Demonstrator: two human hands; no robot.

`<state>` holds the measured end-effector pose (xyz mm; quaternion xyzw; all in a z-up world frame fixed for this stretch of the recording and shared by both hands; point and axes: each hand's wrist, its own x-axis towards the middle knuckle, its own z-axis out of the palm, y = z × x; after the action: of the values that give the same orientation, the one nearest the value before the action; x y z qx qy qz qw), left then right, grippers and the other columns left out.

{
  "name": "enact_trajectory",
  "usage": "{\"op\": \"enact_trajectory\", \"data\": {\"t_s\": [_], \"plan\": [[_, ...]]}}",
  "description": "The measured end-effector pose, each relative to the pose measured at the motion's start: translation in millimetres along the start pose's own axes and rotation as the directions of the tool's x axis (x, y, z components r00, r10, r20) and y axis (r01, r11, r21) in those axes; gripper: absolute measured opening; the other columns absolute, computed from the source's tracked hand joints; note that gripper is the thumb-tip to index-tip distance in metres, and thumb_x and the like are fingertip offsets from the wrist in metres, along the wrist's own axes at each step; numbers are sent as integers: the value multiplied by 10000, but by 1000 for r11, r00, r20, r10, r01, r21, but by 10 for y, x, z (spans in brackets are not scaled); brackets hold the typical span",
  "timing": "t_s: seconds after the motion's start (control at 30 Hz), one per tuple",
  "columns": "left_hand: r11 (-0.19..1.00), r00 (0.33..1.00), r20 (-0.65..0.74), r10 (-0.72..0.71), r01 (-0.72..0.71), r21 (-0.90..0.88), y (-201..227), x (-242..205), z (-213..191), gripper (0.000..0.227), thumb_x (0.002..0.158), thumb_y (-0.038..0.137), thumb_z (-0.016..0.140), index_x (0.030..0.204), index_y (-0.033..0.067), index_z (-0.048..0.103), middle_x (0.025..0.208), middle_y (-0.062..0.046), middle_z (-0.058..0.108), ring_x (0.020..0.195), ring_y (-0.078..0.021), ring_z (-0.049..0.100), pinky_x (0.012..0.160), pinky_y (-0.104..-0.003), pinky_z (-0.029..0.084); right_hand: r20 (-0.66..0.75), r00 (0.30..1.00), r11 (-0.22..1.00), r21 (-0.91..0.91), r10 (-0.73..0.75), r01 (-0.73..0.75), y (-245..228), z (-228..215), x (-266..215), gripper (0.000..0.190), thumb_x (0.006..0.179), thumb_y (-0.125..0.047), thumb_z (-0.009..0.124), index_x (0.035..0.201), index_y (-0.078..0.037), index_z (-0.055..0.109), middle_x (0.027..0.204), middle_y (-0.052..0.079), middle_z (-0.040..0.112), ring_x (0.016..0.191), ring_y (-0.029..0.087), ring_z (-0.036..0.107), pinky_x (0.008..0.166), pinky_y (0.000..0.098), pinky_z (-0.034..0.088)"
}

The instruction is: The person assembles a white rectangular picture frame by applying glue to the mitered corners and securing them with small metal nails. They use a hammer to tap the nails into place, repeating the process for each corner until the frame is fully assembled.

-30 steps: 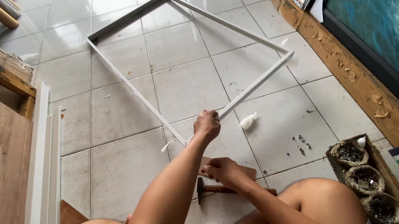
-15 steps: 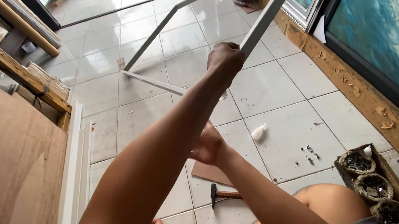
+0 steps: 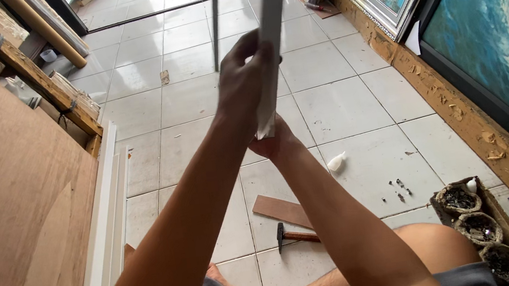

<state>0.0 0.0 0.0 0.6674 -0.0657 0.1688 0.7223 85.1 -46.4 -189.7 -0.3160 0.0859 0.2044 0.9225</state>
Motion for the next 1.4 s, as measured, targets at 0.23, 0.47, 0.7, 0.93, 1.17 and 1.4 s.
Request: {"op": "enact_trajectory", "data": {"t_s": [0.23,0.47,0.7,0.93,1.17,1.4], "plan": [[995,995,-93,-27,36,98,-621,-273,-649,434,951,345,674,1306,97,641,1124,-138,693,1066,-260,671,960,-470,551,-14,995,984,-152,-98,94,56,-451,24,119,978,-134,629,1014,-30,585,805,110,618,719,219,616,745,388,530],[947,963,-170,-207,241,213,-1359,-664,-985,810,849,278,859,1479,152,366,1075,-195,693,943,-308,752,888,-480,584,-163,923,781,-595,-349,190,181,-1197,85,182,947,-208,611,1069,-78,575,865,33,582,784,136,661,747,284,584],[897,871,-258,-419,440,29,-2089,-847,-1159,883,835,254,825,1503,37,290,1174,-237,643,1005,-298,679,853,-441,544,-171,834,506,-851,-525,144,551,-1921,473,348,904,-261,627,1169,-36,633,920,144,680,758,216,734,750,383,610],[829,780,-308,-544,556,-56,-2625,-961,-1280,924,811,188,818,1520,-4,257,1154,-212,656,1006,-302,686,854,-450,540,-148,821,413,-903,-552,115,766,-1978,310,375,906,-254,598,1216,-43,609,905,166,686,693,233,736,659,373,607],[758,668,-361,-651,598,-261,-2741,-1062,-1232,867,720,16,773,1466,-4,331,1271,-186,618,1128,-319,674,1009,-524,502,-112,809,361,-924,-577,129,928,-2223,370,625,927,-239,577,1475,34,447,1023,261,579,737,317,732,710,409,618],[876,693,-558,-456,237,-420,-2664,-485,-1251,654,687,-126,541,1251,163,382,1064,-7,427,921,-136,535,761,-244,472,-206,978,426,-882,34,-201,297,-1167,150,886,1023,-607,513,1648,-89,161,1595,222,411,1299,373,603,957,590,548]]}}
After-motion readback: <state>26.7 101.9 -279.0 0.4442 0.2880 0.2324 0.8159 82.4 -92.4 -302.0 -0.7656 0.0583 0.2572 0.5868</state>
